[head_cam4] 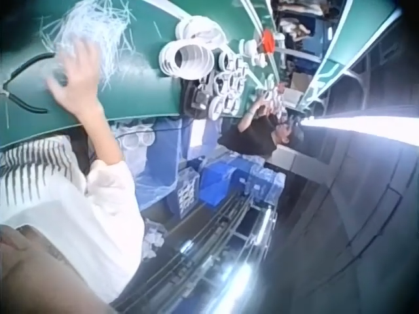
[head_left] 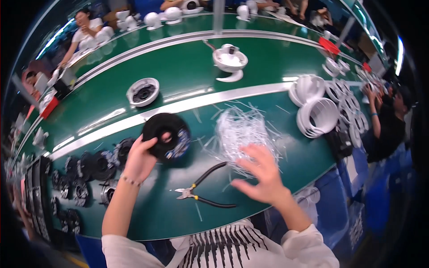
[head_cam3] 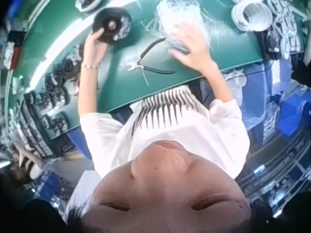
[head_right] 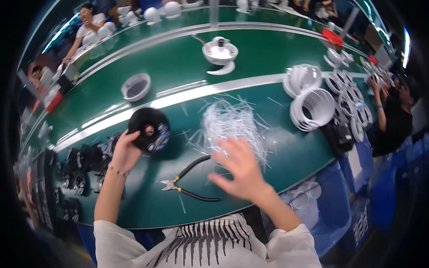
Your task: The worker is assembling electronic devices by trimming wires and fitting internal components into plastic housings.
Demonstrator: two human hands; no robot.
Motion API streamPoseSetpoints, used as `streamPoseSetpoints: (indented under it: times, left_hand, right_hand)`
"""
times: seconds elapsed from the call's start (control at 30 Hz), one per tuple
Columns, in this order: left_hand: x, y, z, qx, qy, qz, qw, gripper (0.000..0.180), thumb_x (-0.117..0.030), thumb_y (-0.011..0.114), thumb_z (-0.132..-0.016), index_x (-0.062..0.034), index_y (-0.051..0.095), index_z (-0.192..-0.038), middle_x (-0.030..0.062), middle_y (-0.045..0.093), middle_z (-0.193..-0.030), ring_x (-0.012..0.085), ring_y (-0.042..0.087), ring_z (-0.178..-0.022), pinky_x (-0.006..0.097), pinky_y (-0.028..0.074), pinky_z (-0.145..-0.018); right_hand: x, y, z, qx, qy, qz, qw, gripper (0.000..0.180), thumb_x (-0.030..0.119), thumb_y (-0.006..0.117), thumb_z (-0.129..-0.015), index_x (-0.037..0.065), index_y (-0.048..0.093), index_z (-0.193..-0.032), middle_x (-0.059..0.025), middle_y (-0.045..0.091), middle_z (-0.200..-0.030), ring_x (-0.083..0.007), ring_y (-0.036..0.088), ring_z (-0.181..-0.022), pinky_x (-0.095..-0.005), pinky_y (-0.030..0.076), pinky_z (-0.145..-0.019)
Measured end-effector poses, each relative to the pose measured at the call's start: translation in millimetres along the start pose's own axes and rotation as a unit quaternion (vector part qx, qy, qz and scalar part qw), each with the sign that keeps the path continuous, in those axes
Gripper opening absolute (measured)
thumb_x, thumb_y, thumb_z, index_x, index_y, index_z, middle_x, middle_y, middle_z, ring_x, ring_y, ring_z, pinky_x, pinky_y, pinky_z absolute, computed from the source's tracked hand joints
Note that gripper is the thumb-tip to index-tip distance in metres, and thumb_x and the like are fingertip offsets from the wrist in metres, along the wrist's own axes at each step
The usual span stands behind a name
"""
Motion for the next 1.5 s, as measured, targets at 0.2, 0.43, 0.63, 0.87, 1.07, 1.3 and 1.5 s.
streamPoseSetpoints:
  times: [0.2, 0.43, 0.63, 0.87, 1.07, 1.3, 1.5]
  left_hand:
    - [12, -23, 50, -0.002, 0.078, 0.026, 0.997, 0.041, -0.009, 0.041, -0.088, -0.0002, 0.032, -0.126, 0.0109, 0.041, -0.125, 0.0227, 0.04, -0.116, 0.037, 0.03, -0.1]
    - [24, -9, 48, 0.022, 0.068, 0.074, 0.995, 0.058, 0.005, 0.044, -0.078, -0.0011, 0.024, -0.132, 0.0137, 0.033, -0.131, 0.0251, 0.032, -0.122, 0.039, 0.024, -0.104]
    - [29, -30, 59, 0.007, 0.038, 0.132, 0.99, 0.067, 0.013, 0.042, -0.068, -0.0013, 0.023, -0.132, 0.0146, 0.034, -0.132, 0.0258, 0.031, -0.124, 0.041, 0.022, -0.105]
    - [16, -15, 66, 0.065, 0.017, 0.253, 0.965, 0.078, -0.002, 0.041, -0.054, -0.0017, 0.026, -0.131, 0.0152, 0.037, -0.129, 0.0305, 0.032, -0.122, 0.049, 0.022, -0.102]
    - [27, -9, 64, 0.015, -0.06, 0.287, 0.956, 0.055, -0.044, 0.045, -0.083, -0.0027, 0.043, -0.12, 0.0129, 0.049, -0.116, 0.0255, 0.044, -0.11, 0.044, 0.032, -0.096]
    - [24, -36, 60, -0.072, 0.019, 0.246, 0.966, 0.046, -0.036, 0.036, -0.091, -0.0043, 0.038, -0.124, 0.0088, 0.043, -0.125, 0.0225, 0.039, -0.117, 0.04, 0.027, -0.101]
    - [2, -35, 66, -0.075, 0.143, 0.224, 0.961, 0.06, 0.005, 0.039, -0.067, -0.002, 0.03, -0.126, 0.0153, 0.04, -0.126, 0.0271, 0.036, -0.121, 0.045, 0.027, -0.101]
  right_hand:
    - [-91, -94, 3, -0.214, 0.177, 0.179, 0.944, 0.013, 0.009, 0.067, -0.066, 0.004, 0.057, -0.072, -0.0089, 0.054, -0.078, -0.0244, 0.054, -0.064, -0.034, 0.043, -0.057]
    - [-185, -139, 10, -0.242, 0.317, 0.306, 0.864, 0.04, 0.032, 0.071, -0.065, 0.001, 0.057, -0.088, -0.0068, 0.052, -0.057, -0.027, 0.056, -0.057, -0.0366, 0.044, -0.054]
    - [-220, -157, -29, -0.199, 0.379, 0.305, 0.851, 0.068, 0.044, 0.056, -0.075, 0.001, 0.037, -0.124, -0.0166, 0.062, -0.071, -0.0353, 0.06, -0.071, -0.0428, 0.046, -0.068]
    - [-197, -162, -33, -0.202, 0.346, 0.407, 0.821, 0.042, 0.045, 0.058, -0.074, 0.004, 0.061, -0.083, -0.0161, 0.063, -0.073, -0.0338, 0.06, -0.07, -0.0404, 0.047, -0.065]
    - [-104, -138, -80, -0.214, 0.138, 0.314, 0.915, 0.016, 0.016, 0.066, -0.071, 0.004, 0.058, -0.079, -0.0105, 0.059, -0.065, -0.021, 0.053, -0.049, -0.0301, 0.042, -0.05]
    - [37, -13, -85, 0.027, -0.161, 0.112, 0.98, 0.037, -0.005, 0.065, -0.057, 0.001, 0.06, -0.093, -0.0064, 0.058, -0.068, -0.0212, 0.053, -0.057, -0.0312, 0.041, -0.053]
    - [56, 53, -50, 0.215, -0.201, -0.027, 0.955, 0.018, 0.0, 0.055, -0.06, 0.003, 0.058, -0.078, -0.0071, 0.06, -0.073, -0.0214, 0.057, -0.068, -0.0365, 0.044, -0.073]
Point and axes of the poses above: each hand's wrist, its own z-axis away from the middle knuckle, its own y-axis out of the palm, x = y × z, the point moved 5 cm from there along -z, towards the middle knuckle
